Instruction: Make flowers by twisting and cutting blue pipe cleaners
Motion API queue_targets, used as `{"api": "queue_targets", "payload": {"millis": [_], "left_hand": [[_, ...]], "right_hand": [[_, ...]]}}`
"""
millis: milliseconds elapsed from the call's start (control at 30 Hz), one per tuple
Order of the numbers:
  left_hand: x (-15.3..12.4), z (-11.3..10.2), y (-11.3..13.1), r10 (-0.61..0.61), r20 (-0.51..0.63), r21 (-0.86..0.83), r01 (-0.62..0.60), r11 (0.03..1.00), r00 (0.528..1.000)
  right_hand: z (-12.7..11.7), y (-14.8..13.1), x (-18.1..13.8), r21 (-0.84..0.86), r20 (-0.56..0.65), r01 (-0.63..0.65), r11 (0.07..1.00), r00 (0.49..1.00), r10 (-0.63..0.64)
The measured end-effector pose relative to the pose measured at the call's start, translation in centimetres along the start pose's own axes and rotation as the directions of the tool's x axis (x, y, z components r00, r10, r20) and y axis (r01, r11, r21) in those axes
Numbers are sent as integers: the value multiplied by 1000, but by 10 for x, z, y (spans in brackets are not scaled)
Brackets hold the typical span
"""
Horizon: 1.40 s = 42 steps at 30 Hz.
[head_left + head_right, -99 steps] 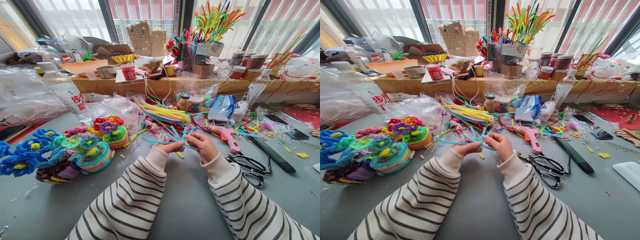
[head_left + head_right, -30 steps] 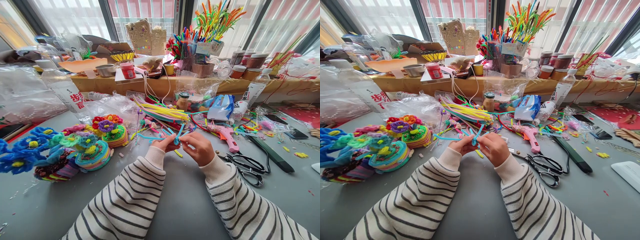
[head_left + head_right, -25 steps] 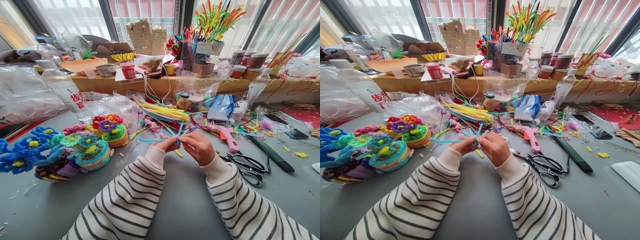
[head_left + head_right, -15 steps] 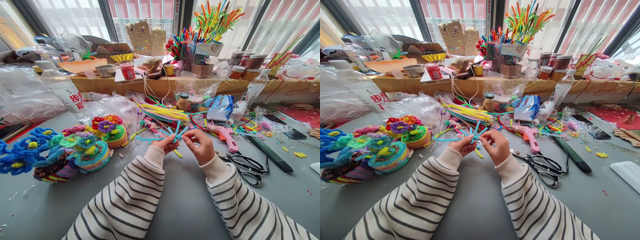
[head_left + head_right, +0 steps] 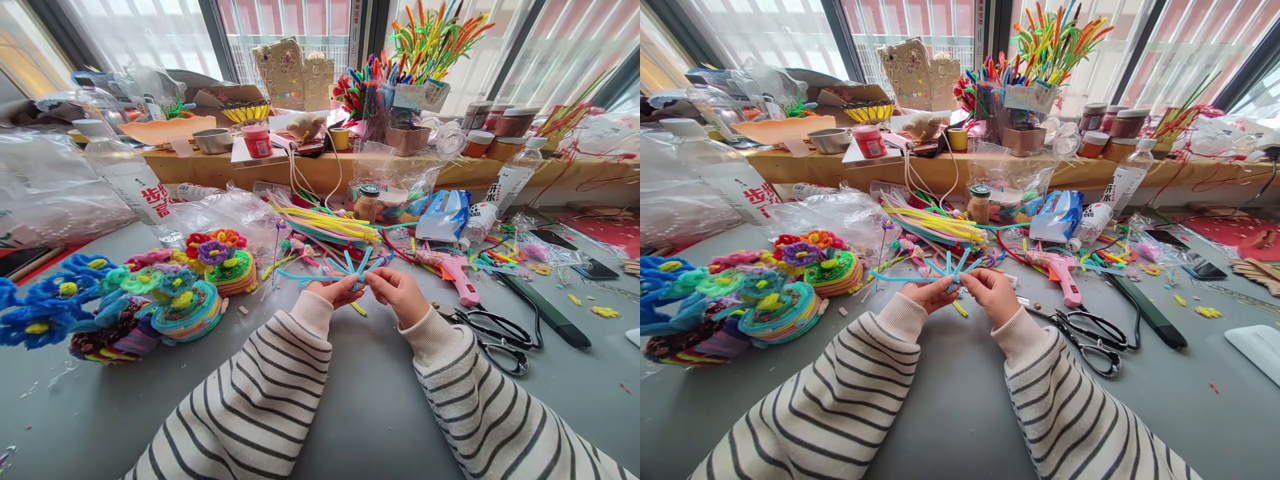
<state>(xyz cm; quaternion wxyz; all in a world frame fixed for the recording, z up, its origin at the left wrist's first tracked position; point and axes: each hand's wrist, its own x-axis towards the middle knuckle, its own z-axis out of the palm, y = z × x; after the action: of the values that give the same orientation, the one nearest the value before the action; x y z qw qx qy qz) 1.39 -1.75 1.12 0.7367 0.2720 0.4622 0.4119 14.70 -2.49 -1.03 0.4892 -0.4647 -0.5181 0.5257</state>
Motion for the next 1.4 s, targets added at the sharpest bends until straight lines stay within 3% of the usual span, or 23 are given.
{"api": "queue_targets", "payload": {"millis": [267, 433, 600, 800, 900, 1000, 1100, 1167, 1267, 1333, 1400], "left_hand": [[1, -1, 0, 32, 21, 33, -33, 999, 999], [4, -4, 2, -55, -3, -57, 55, 997, 998], [4, -3, 1, -79, -4, -13, 79, 997, 997], [0, -2, 0, -91, 177, 168, 61, 984, 980], [-1, -2, 0, -115, 170, 163, 87, 983, 979], [0, -1, 1, -126, 73, 49, 123, 991, 989], [1, 0, 2, -103, -22, -40, 102, 994, 994], [2, 1, 2, -96, -42, -60, 93, 994, 995], [2, 1, 2, -97, -52, -64, 94, 994, 994], [3, 1, 0, -88, -71, -67, 83, 994, 994], [3, 1, -2, -72, -88, -75, 65, 995, 993]], "right_hand": [[-2, -2, 0, 21, 14, 8, 1000, 1000, -8], [-5, -3, 1, -48, -32, 142, 989, 989, -144], [-6, -2, 3, -30, -38, 65, 997, 997, -66], [-6, -2, 3, -93, -11, 71, 993, 997, -73], [-6, -2, 2, -213, -24, 125, 969, 991, -133], [-7, 0, -1, -504, -62, 286, 815, 929, -365], [-7, 1, -6, -771, 27, 407, 490, 790, -613], [-7, 0, -8, -837, 126, 460, 298, 690, -713], [-6, -3, -10, -859, 241, 503, 93, 559, -793], [-5, -4, -10, -860, 292, 511, 16, 517, -805], [-5, -5, -9, -855, 319, 518, -13, 507, -800]]}}
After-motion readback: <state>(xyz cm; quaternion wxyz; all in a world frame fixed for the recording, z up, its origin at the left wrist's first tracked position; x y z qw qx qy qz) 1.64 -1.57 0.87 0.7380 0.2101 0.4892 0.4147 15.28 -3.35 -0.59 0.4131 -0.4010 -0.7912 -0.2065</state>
